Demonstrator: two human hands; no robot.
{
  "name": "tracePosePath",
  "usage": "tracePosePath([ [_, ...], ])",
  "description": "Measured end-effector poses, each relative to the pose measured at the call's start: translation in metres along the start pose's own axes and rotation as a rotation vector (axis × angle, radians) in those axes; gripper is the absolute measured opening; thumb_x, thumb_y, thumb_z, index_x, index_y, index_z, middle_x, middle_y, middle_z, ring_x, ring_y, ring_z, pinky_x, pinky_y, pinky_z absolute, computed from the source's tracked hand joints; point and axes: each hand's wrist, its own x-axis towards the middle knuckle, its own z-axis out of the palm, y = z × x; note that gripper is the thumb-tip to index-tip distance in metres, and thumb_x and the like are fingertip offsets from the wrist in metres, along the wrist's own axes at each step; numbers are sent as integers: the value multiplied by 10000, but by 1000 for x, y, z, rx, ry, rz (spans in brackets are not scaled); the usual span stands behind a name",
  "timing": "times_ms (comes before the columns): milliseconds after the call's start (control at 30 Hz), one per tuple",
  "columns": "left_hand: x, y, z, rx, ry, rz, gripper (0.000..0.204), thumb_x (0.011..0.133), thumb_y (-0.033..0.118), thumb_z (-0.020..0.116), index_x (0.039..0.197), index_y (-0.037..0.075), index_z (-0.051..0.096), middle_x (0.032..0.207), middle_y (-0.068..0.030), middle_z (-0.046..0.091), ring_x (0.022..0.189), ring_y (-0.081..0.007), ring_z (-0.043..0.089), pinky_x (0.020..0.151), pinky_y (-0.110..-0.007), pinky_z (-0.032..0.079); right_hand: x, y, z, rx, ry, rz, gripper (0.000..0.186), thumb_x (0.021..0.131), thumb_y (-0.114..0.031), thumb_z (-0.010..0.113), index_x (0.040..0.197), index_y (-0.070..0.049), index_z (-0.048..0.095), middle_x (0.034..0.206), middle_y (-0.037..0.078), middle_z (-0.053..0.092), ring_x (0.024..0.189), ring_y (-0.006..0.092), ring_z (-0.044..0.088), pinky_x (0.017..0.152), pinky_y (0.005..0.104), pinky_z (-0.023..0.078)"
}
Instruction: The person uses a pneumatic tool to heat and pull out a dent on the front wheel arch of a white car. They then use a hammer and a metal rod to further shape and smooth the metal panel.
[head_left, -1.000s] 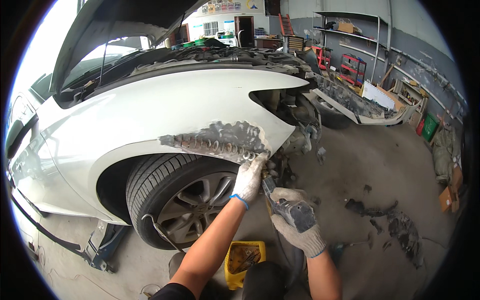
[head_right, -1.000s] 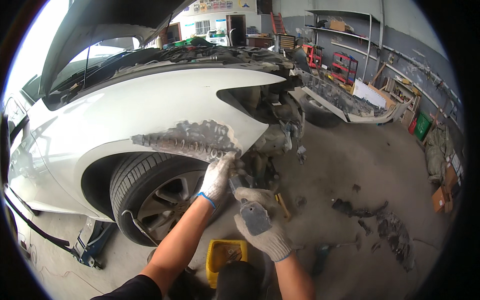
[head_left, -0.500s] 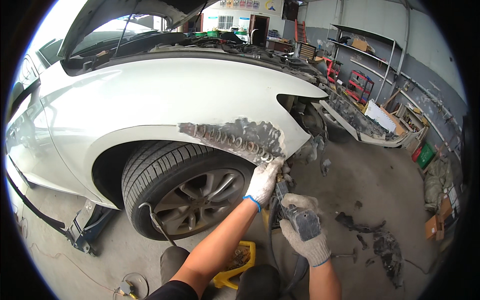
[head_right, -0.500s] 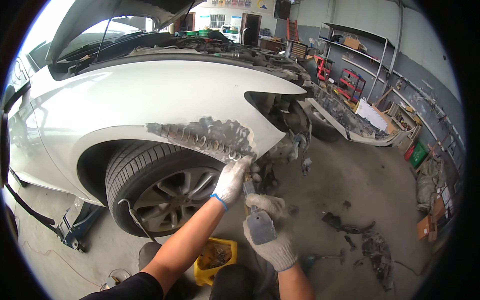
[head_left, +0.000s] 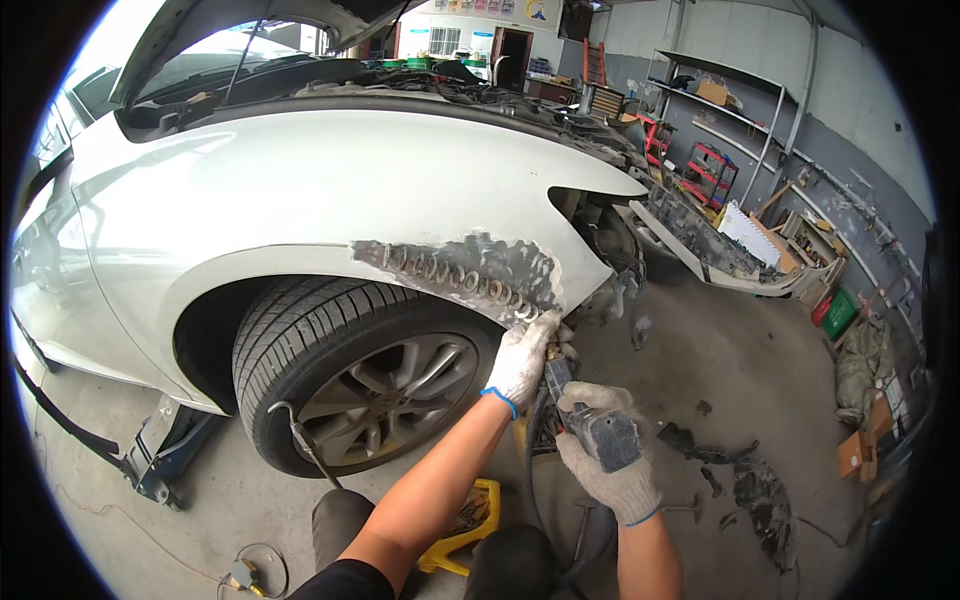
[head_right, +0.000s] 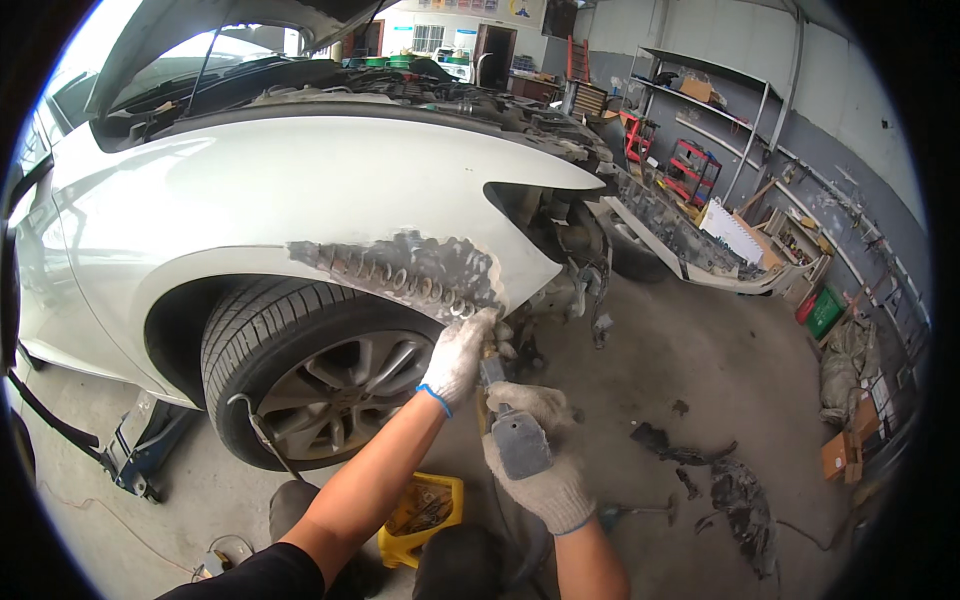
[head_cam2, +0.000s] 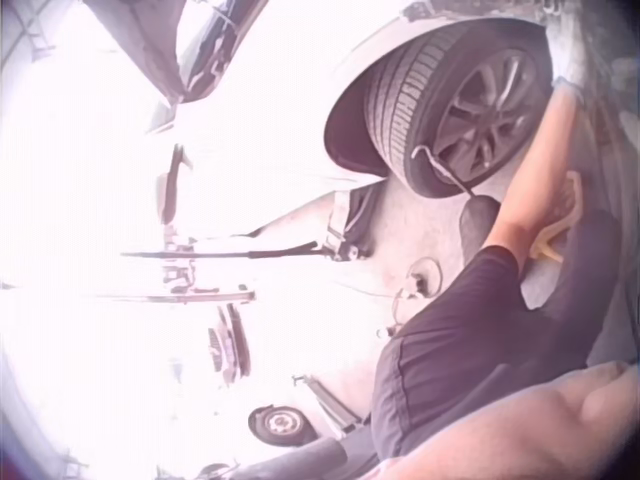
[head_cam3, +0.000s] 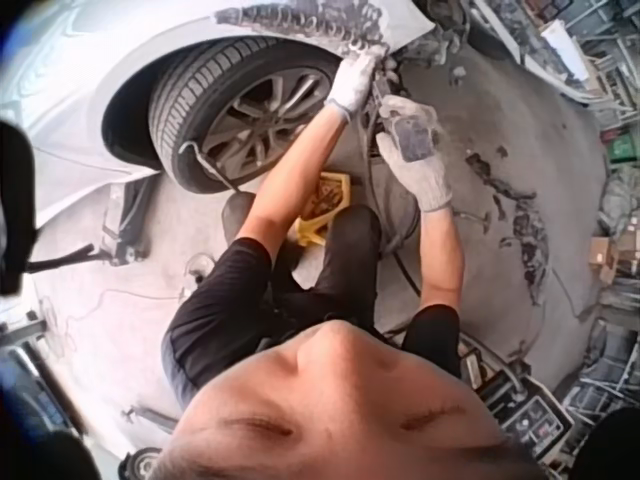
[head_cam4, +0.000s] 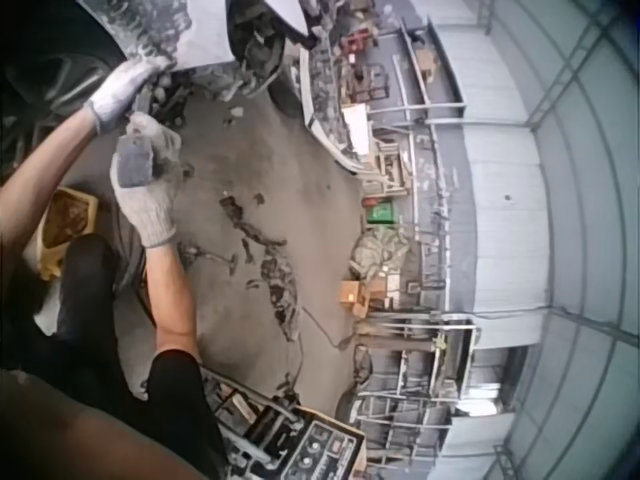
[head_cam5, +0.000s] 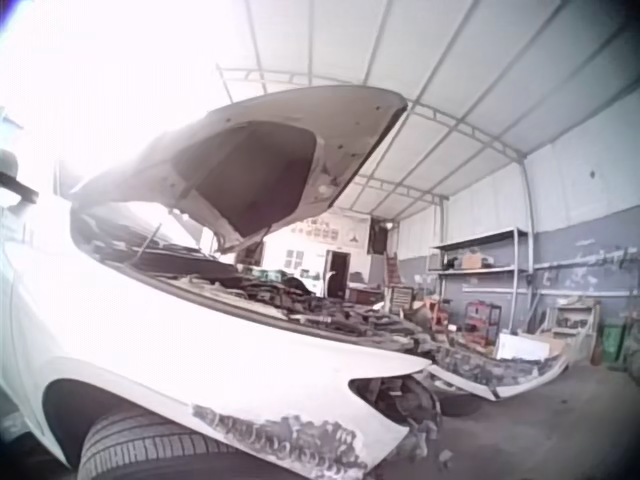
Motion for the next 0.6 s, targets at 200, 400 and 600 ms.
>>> tracePosePath([
  [200,-2,1,0,11,-15,-25,326,970,271,567,1079,-28,638,898,-91,665,752,-181,639,711,-317,524,3,-5,-3,-181,-30,-92,453,676,66,710,1109,-48,643,1129,107,639,1016,227,642,883,343,522],
  [400,-2,-1,0,-110,-9,24,264,961,274,621,970,11,629,831,-87,655,666,-173,629,608,-310,506,3,-10,2,-70,-3,9,444,657,58,710,1079,-67,645,1125,94,643,1020,261,631,893,368,513],
  [600,-4,-1,-1,-77,-2,6,321,964,285,590,1066,-13,648,900,-99,670,743,-175,641,708,-307,521,5,-13,0,-127,-52,14,468,665,85,700,1105,-60,628,1122,93,639,1025,227,636,891,356,519],
])
